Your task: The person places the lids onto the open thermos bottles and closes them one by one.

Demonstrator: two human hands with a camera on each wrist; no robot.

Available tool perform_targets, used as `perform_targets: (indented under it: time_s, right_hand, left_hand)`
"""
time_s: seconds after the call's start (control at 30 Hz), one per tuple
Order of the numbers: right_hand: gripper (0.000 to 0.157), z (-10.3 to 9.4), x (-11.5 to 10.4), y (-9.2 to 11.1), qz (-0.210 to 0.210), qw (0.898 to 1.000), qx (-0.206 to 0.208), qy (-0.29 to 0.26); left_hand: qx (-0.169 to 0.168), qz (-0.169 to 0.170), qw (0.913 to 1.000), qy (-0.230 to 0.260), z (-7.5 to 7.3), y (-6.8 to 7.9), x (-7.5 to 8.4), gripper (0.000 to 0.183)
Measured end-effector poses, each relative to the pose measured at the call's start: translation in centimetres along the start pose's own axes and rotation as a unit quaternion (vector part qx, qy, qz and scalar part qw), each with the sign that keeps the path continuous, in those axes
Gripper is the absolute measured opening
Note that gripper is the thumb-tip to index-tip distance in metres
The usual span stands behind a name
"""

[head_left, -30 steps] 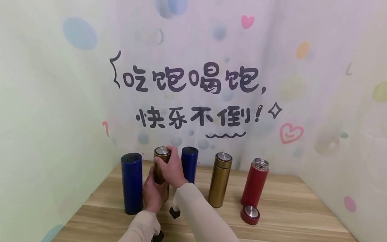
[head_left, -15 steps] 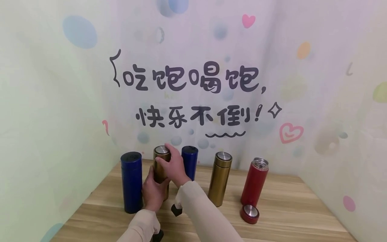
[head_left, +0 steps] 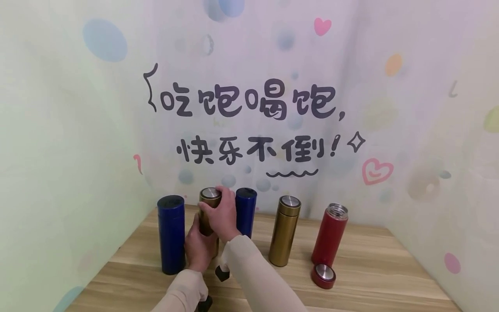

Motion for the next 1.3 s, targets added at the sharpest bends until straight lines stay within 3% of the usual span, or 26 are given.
perform_targets:
  time_s: [0.27,0.47,0.63,0.77,1.0,1.13,1.3]
  right_hand:
    - [0.059,-0.6,0.1,-0.2,0.009,0.994,-0.088,-0.064]
    - [0.061,-1.6,0.0,-1.1,0.029,0.985,-0.156,-0.068]
    - [0.059,-2.0,0.0,-1.6,0.015,0.983,-0.178,-0.052]
    - [0.060,-2.1,0.4,-1.6,0.005,0.987,-0.161,-0.018]
    - [0.060,-1.2,0.3,-1.3,-0.022,0.996,-0.083,0.025]
    - [0.063,-0.7,0.0,-1.0,-0.013,0.998,-0.042,0.041]
    - [0.066,-0.5,0.0,-0.6,-0.007,0.999,-0.039,0.009]
  left_hand:
    - [-0.005,-0.003,1.0000,0.007,-0.1,0.0,0.1,0.084]
    - [-0.001,-0.003,0.9999,0.011,0.0,0.0,0.2,0.088]
    - [0.009,0.003,0.9999,0.012,0.1,-0.1,0.0,0.086]
    - [0.014,0.002,0.9999,0.009,0.1,0.0,0.0,0.086]
    - [0.004,-0.009,0.9999,0.012,0.0,0.2,-0.1,0.089]
    - [-0.010,-0.013,0.9998,0.013,-0.1,0.1,0.0,0.088]
    - [-0.023,-0.016,0.9995,0.016,-0.1,0.0,0.0,0.086]
Point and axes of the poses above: each hand's wrist, its own y-axis away from the middle knuckle, its own z-axis out of the palm, x = y × z, the point moved 2 cm from there along -y, towards the middle knuckle, and after that the axes turned 15 degrees about z, right-handed, at the moved point
